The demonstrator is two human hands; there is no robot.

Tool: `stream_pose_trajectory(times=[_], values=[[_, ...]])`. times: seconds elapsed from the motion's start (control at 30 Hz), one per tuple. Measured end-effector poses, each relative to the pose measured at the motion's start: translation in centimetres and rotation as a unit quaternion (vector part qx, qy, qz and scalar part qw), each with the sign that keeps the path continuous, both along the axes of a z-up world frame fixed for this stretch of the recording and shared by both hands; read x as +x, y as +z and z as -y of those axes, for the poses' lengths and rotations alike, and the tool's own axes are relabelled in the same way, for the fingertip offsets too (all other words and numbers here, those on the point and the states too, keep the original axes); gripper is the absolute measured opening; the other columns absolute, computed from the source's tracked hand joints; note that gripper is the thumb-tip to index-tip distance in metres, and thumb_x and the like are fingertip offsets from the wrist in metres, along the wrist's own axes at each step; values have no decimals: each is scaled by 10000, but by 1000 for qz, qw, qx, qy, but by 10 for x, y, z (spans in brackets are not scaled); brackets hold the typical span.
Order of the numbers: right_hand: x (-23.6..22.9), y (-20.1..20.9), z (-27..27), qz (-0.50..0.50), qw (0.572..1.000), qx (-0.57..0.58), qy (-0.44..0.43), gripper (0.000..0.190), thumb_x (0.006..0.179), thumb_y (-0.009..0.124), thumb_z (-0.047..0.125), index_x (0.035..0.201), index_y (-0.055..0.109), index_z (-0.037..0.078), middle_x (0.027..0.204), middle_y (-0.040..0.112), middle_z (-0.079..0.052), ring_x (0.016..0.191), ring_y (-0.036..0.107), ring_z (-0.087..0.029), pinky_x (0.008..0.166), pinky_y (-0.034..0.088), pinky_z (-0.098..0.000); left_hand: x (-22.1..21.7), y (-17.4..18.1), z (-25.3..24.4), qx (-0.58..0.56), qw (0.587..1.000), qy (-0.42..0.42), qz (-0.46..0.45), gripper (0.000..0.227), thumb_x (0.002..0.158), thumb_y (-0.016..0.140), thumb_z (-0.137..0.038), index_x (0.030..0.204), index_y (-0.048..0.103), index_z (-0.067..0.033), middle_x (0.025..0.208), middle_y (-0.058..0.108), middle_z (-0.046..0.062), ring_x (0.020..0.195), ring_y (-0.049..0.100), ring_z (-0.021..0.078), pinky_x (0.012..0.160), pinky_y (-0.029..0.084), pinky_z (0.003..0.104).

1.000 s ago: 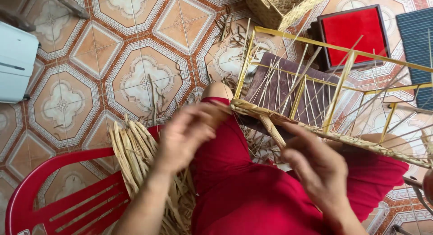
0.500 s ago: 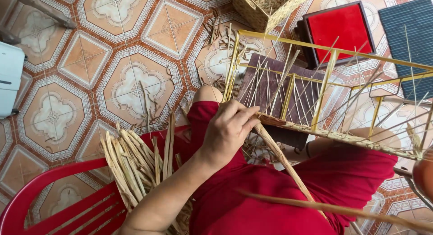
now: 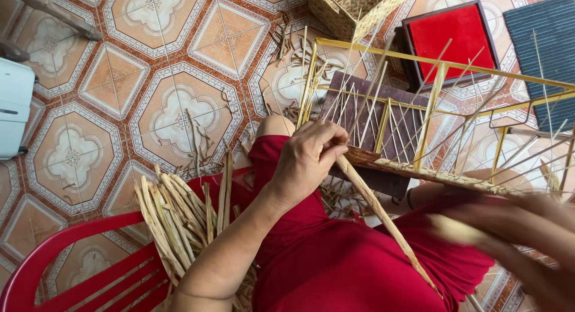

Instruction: The person is weaving a rectangular basket from natural plant fibers on a metal frame.

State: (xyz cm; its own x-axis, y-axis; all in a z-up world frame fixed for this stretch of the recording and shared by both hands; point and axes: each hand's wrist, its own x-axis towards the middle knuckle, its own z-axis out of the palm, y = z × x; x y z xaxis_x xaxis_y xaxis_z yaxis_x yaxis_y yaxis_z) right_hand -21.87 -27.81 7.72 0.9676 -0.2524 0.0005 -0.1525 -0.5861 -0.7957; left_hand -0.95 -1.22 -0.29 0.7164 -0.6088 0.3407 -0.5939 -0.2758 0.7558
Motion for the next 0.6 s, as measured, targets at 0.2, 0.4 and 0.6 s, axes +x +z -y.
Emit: stream_pose_trajectory(times=[0.2,0.4,0.6], values=[[92,-21,-93,-15,998,-64,-10,199,866,755,162,1046,760,77,832,652,-75,661,672,-192,582,521,-347,1,4,-14,4,999,-42,2,205,884,797,-10,968,621,-75,916,691,9,891,692,183,849,571,362],[108,-27,-105,5,982,-188,-21,196,860,806,261,969,778,100,785,645,-71,684,654,-248,598,521,-380,-1,6,-20,-17,997,-72,8,206,878,777,1,981,622,-86,1220,717,44,1129,695,222,1012,569,363],[120,-33,-103,5,984,-180,8,330,867,763,290,1125,768,86,816,668,-76,700,666,-269,590,522,-400,-3,8,-27,2,995,-95,3,183,858,760,19,967,668,-96,1371,666,72,1144,676,224,1034,562,358]])
